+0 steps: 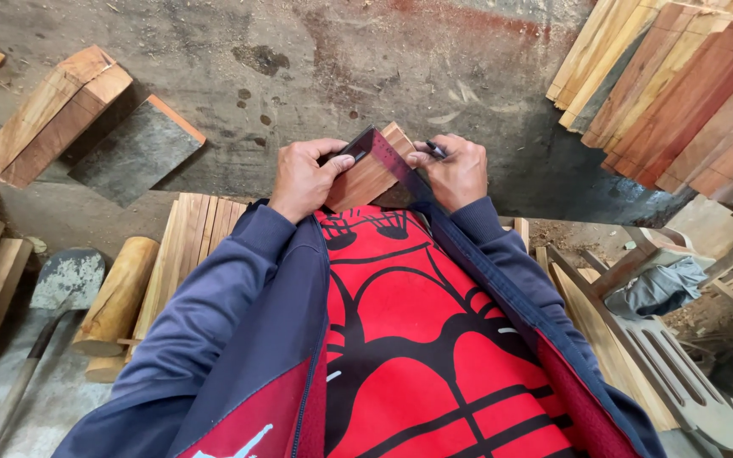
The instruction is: Marking wooden blocks using a try square and a pen
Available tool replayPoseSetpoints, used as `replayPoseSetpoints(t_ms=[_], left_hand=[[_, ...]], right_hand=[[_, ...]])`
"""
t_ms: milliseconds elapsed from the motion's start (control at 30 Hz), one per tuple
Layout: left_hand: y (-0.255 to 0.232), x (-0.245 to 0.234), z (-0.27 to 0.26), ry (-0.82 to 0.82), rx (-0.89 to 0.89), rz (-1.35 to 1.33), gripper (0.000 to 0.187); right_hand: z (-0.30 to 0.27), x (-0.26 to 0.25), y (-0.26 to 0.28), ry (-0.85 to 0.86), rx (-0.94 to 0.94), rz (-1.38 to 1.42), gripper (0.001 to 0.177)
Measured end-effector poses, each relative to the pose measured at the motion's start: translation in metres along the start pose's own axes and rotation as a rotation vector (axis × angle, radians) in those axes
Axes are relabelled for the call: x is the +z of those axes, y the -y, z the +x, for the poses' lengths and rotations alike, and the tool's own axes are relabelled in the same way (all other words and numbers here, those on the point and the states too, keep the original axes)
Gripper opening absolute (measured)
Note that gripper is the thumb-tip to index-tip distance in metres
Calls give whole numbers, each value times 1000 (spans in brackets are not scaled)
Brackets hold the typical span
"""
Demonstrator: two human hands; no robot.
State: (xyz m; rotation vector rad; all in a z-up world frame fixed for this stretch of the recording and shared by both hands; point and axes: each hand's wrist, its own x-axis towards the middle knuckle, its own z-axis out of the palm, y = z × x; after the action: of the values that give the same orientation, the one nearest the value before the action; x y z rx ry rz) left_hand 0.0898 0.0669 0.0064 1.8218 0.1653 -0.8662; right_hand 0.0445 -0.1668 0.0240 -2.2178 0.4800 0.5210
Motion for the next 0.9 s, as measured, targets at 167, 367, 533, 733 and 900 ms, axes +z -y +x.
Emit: replayPoseSetpoints(t_ms=[167,367,533,733,900], left_hand=[[0,1,1,3,-13,-2,16],[-5,0,-1,0,-36,6,16],[-27,-4,-3,12,-88,92,13],[-31,-6,-1,61,-134,250,11],[-37,-5,-3,71,-133,299,12]], right_hand=[[2,-1,-2,7,2,-7,13],[0,1,-3,6,3,-7,15],[0,-8,16,-92,-123,66,19],[-7,-40,64,-199,-110,268,42],[-8,-29,49,-113,-149,283,19]])
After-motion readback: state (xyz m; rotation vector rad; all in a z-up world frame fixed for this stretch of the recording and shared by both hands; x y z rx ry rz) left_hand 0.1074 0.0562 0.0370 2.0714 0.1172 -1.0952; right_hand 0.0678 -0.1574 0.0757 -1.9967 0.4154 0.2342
